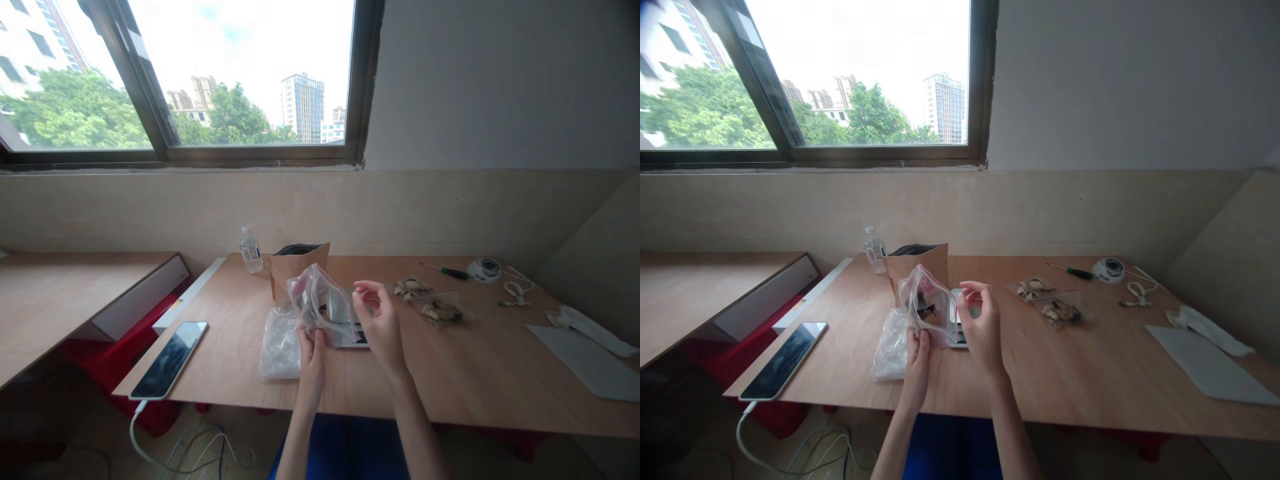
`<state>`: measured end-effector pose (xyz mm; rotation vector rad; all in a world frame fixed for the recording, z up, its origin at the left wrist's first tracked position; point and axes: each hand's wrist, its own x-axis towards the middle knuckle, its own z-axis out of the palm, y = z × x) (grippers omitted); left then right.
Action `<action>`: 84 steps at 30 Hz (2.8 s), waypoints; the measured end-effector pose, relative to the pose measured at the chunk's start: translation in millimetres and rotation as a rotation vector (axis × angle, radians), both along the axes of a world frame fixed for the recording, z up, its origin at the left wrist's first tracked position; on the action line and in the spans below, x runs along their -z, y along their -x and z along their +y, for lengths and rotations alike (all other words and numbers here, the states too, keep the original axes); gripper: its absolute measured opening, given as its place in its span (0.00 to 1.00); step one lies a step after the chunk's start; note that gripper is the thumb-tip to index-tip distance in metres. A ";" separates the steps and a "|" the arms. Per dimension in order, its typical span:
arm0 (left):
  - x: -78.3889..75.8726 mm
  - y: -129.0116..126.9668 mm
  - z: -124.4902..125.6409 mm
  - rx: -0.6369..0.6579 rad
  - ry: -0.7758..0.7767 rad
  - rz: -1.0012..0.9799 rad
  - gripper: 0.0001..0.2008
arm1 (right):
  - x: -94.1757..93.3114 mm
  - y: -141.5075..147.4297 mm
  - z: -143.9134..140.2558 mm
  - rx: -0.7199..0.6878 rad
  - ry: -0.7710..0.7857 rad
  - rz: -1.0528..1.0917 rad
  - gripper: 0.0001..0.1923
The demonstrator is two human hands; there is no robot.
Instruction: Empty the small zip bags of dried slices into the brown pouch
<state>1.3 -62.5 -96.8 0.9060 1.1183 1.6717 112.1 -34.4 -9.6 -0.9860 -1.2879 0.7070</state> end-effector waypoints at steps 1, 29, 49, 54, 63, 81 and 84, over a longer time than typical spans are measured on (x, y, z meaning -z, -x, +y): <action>-2.7 3.1 -0.6 -0.024 0.002 0.016 0.29 | -4.6 -0.7 0.6 -0.065 -0.009 -0.094 0.11; -12.1 26.4 2.8 -0.048 0.003 -0.168 0.23 | 1.7 26.0 54.0 -0.765 0.271 -0.161 0.17; -7.6 27.6 4.1 0.130 -0.036 -0.637 0.27 | -9.0 41.5 76.9 -0.619 0.222 0.425 0.14; -5.2 40.9 3.9 0.050 -0.045 -0.630 0.27 | -27.2 61.1 114.8 -0.393 -0.025 0.238 0.15; -12.5 69.3 -5.1 -0.103 -0.051 -0.621 0.24 | -18.9 68.7 145.0 -0.263 -0.401 -0.515 0.06; -16.6 55.4 -4.1 0.036 -0.124 -0.305 0.31 | -35.6 47.9 70.7 -0.831 -0.045 -0.546 0.08; -13.3 53.4 -3.5 0.060 -0.145 -0.271 0.30 | -28.6 41.6 75.9 -0.925 0.077 -0.571 0.15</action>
